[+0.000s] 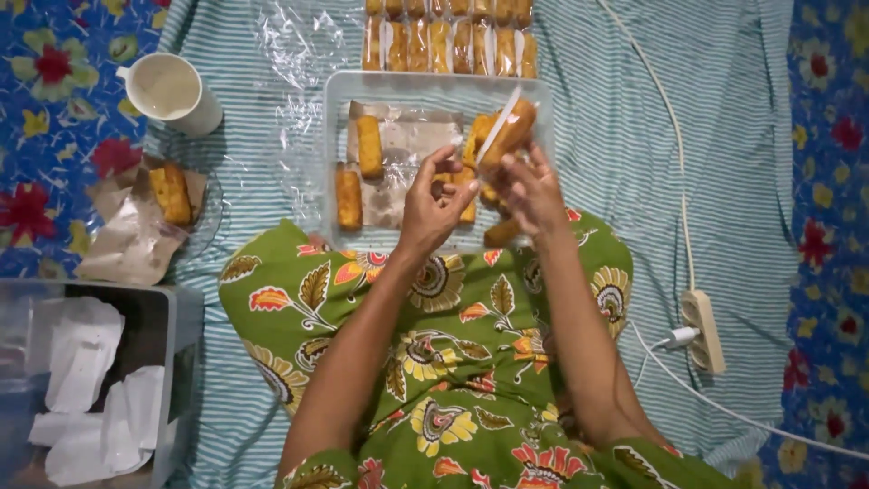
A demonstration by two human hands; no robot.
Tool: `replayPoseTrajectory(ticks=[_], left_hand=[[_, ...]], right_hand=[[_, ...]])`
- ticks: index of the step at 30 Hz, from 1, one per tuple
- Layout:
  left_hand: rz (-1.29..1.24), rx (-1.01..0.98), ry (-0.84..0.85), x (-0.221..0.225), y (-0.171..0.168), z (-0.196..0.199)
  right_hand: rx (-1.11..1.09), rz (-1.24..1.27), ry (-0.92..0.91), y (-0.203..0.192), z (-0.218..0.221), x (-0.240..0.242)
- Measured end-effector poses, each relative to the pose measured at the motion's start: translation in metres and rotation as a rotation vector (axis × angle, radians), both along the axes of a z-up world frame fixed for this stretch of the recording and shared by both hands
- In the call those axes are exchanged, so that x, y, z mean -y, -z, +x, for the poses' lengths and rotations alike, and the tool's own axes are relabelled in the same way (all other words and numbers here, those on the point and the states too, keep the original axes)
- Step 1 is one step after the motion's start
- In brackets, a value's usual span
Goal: Wrapping individual fried food items in small plastic sheets for packaging.
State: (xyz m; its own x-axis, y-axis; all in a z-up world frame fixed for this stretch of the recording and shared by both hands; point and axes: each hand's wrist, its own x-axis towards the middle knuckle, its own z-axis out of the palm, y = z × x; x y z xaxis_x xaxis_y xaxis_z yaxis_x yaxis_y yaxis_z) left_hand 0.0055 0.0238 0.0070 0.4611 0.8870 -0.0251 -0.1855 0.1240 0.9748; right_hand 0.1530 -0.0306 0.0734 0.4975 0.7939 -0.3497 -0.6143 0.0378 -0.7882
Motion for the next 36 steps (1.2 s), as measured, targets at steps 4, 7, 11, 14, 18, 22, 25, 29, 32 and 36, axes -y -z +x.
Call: replayPoseTrajectory(ticks=[4,7,11,14,18,22,25,29,32,36], left_hand=[[-0.006,-0.085,0.022,-0.003,-0.009,-0.002],[-0.002,-0.26,0.147,-0.007,-0.017,0.001],[-0.012,-0.317,0.219,-0.009,-0.014,0.006],[-0.067,-0.346,0.253,-0.011,-0.016,0.009],[-0.078,-0.358,0.275,-0.012,-0.013,0.013],[-0.103,-0.366,0.286,-0.013,-0.009,0.014],[-0.083,-0.387,0.295,-0.014,-0.008,0.015],[-0.069,-0.367,0.311,-0.012,0.001,0.016],[-0.074,-0.346,0.323,-0.012,0.006,0.016],[-0.058,-0.336,0.341,-0.011,0.007,0.016]], right_hand=[[0.047,0.022,-0.007,0.049,0.094,-0.039],[0.056,0.086,-0.019,0.041,0.141,-0.075],[0.206,-0.066,-0.13,0.036,0.19,-0.108],[0.218,-0.092,-0.223,0.076,0.232,-0.13],[0.379,-0.35,-0.301,0.096,0.242,-0.149],[0.431,-0.406,-0.329,0.117,0.238,-0.161],[0.432,-0.418,-0.343,0.12,0.229,-0.167],[0.505,-0.584,-0.338,0.131,0.23,-0.174],[0.609,-0.698,-0.372,0.115,0.222,-0.177],[0.652,-0.655,-0.348,0.129,0.228,-0.178]])
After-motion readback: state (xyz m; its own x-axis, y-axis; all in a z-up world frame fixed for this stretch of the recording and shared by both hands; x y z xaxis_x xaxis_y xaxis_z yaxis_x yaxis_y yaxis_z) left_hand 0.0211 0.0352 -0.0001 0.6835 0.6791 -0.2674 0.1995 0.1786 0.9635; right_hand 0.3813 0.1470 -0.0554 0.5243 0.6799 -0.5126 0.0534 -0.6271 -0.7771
